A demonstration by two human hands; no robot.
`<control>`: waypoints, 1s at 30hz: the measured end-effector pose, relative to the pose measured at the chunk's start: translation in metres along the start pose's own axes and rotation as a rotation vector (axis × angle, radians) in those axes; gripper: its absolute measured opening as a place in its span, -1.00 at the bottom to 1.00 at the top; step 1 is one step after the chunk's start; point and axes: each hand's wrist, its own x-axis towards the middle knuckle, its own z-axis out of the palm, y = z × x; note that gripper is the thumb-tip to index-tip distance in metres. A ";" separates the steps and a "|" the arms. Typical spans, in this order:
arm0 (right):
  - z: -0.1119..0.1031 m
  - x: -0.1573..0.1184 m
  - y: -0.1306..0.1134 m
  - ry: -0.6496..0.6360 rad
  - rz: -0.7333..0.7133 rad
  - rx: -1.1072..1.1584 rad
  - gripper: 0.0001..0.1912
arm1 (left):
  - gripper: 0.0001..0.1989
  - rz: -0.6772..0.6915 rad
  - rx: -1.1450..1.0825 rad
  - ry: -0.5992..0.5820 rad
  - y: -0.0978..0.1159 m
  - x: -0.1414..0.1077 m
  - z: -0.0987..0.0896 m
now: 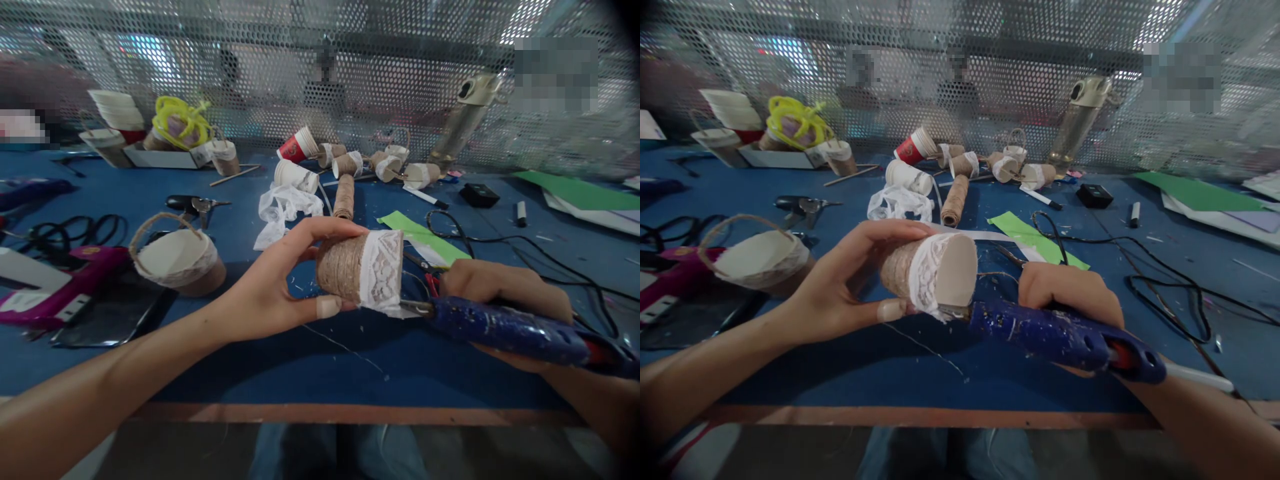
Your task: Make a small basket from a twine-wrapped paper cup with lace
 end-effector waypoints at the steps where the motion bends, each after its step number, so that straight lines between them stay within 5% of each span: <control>1: 0.000 0.001 -0.001 -0.002 0.009 -0.005 -0.87 | -0.41 -0.007 0.005 -0.006 0.000 0.000 0.000; 30: -0.016 -0.006 -0.002 -0.040 0.067 -0.180 -0.78 | -0.37 -0.065 -0.007 0.029 0.000 0.000 -0.004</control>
